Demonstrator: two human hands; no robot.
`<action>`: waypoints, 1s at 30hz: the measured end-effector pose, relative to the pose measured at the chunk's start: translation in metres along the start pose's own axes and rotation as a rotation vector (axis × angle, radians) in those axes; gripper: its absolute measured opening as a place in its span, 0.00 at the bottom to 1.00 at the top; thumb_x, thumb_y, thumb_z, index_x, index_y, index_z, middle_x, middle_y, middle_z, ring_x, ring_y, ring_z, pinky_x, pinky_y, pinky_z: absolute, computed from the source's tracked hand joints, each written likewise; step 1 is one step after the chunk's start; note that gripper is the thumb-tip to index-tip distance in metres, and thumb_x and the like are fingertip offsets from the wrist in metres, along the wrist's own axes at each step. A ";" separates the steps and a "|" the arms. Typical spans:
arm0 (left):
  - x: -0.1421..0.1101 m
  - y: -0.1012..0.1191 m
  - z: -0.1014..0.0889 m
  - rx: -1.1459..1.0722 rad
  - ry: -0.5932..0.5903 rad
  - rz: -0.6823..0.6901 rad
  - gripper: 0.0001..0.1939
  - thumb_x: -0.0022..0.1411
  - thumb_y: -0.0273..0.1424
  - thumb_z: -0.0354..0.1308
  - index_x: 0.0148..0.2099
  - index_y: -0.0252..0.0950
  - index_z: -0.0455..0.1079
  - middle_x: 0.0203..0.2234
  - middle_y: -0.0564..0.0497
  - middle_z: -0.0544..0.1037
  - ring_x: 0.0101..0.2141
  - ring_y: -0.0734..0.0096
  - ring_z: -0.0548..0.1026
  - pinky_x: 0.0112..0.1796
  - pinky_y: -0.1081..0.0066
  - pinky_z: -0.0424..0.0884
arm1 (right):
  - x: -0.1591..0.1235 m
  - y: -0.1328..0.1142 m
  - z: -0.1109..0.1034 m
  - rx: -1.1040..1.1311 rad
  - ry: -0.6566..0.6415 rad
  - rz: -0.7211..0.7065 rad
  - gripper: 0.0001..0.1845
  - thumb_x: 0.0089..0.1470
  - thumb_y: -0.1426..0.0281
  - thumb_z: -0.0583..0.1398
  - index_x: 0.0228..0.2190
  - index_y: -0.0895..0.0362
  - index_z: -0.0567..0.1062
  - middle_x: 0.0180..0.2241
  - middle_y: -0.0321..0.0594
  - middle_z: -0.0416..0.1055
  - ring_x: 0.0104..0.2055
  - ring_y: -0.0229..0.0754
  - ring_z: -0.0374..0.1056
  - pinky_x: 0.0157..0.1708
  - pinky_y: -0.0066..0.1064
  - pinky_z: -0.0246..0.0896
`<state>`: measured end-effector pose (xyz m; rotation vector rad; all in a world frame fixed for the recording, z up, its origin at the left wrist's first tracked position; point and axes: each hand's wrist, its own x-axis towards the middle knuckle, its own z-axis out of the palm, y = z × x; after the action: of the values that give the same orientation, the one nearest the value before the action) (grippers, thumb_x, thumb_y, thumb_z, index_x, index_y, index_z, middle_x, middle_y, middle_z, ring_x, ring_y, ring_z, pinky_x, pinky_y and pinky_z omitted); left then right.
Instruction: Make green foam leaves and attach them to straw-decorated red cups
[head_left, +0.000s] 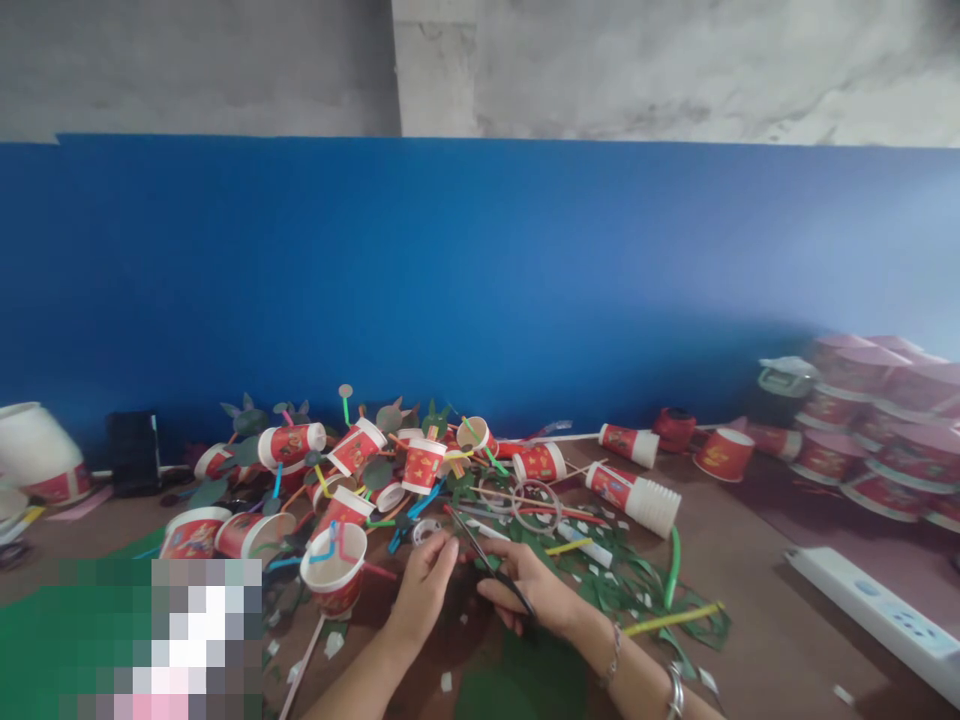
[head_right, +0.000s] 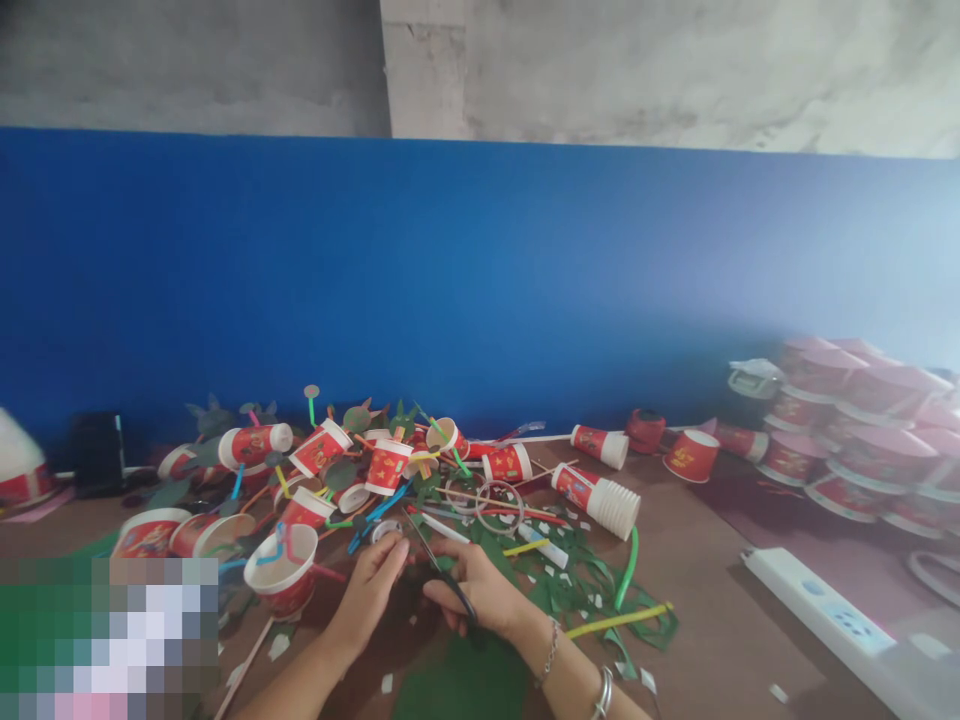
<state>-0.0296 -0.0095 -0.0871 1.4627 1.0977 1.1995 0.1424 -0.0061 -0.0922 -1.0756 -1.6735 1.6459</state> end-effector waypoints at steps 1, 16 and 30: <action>0.000 -0.001 0.000 0.005 0.006 0.002 0.20 0.58 0.48 0.50 0.24 0.38 0.60 0.20 0.55 0.64 0.25 0.69 0.61 0.29 0.71 0.59 | 0.000 0.000 0.000 0.000 0.001 0.002 0.29 0.48 0.59 0.63 0.49 0.60 0.66 0.12 0.26 0.65 0.10 0.29 0.55 0.11 0.19 0.53; 0.000 -0.003 -0.001 0.015 -0.033 0.033 0.18 0.61 0.43 0.49 0.24 0.38 0.57 0.20 0.57 0.58 0.24 0.71 0.57 0.28 0.71 0.57 | 0.000 0.000 0.000 0.006 0.011 0.044 0.30 0.46 0.58 0.63 0.47 0.63 0.65 0.12 0.26 0.64 0.10 0.29 0.55 0.11 0.20 0.53; 0.000 -0.003 0.002 0.028 -0.057 0.019 0.18 0.62 0.43 0.48 0.26 0.36 0.60 0.20 0.56 0.59 0.25 0.71 0.59 0.29 0.72 0.55 | 0.000 -0.001 -0.001 -0.006 0.026 0.016 0.27 0.47 0.59 0.63 0.45 0.61 0.67 0.12 0.25 0.64 0.10 0.28 0.55 0.10 0.19 0.53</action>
<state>-0.0279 -0.0097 -0.0899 1.5223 1.0679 1.1527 0.1427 -0.0056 -0.0911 -1.1117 -1.6575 1.6311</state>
